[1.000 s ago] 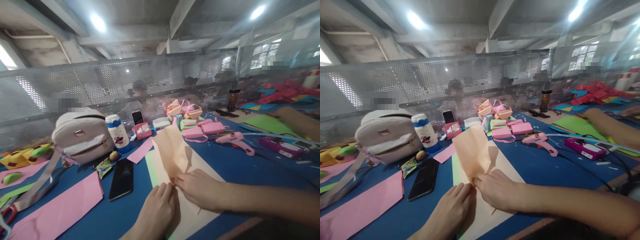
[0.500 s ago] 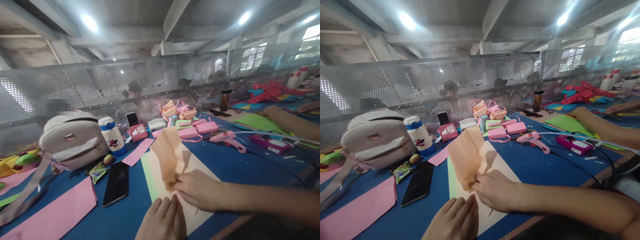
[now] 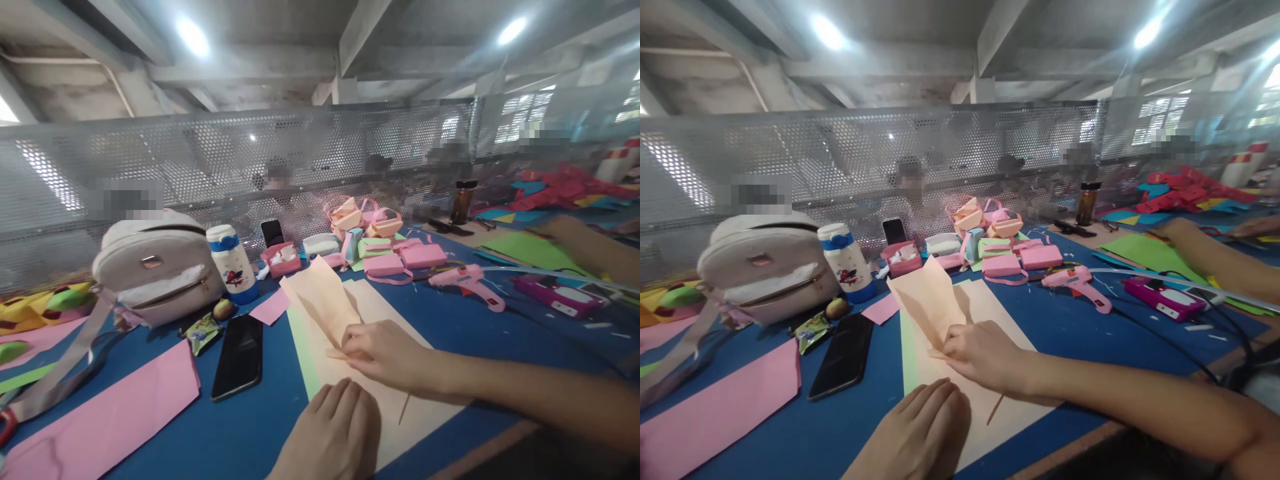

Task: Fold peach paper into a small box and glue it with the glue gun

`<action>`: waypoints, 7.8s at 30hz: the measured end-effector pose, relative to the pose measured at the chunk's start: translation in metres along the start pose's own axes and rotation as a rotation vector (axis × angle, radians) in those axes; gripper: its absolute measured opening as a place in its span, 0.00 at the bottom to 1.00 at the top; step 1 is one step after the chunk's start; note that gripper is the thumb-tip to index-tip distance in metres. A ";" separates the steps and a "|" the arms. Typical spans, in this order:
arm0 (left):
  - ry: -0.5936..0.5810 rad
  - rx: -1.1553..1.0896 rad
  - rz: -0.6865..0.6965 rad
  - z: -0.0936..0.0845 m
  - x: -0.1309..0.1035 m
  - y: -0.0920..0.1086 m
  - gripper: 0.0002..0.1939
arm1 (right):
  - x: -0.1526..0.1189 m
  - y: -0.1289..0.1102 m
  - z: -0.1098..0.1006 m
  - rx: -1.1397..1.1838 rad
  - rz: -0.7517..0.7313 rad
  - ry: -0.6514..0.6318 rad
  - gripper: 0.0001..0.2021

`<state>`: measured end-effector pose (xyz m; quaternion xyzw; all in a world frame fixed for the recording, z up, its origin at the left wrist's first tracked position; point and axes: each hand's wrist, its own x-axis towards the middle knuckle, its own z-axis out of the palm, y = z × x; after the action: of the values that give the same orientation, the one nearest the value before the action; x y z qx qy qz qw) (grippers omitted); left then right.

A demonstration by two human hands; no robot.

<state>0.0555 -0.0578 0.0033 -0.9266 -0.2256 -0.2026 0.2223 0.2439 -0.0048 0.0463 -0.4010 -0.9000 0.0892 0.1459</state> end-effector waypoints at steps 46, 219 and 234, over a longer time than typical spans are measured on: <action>-0.193 -0.042 -0.060 -0.011 -0.004 -0.016 0.23 | 0.005 0.011 0.001 0.294 0.031 0.231 0.07; -0.024 -1.341 -0.973 0.002 0.039 -0.023 0.24 | -0.019 0.002 -0.008 1.319 0.474 0.059 0.23; 0.063 -1.504 -1.011 -0.006 0.050 -0.028 0.32 | -0.014 0.009 -0.027 0.646 0.007 0.167 0.17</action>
<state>0.0804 -0.0221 0.0406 -0.6119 -0.4076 -0.3950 -0.5509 0.2679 -0.0080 0.0661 -0.3429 -0.8088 0.3372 0.3386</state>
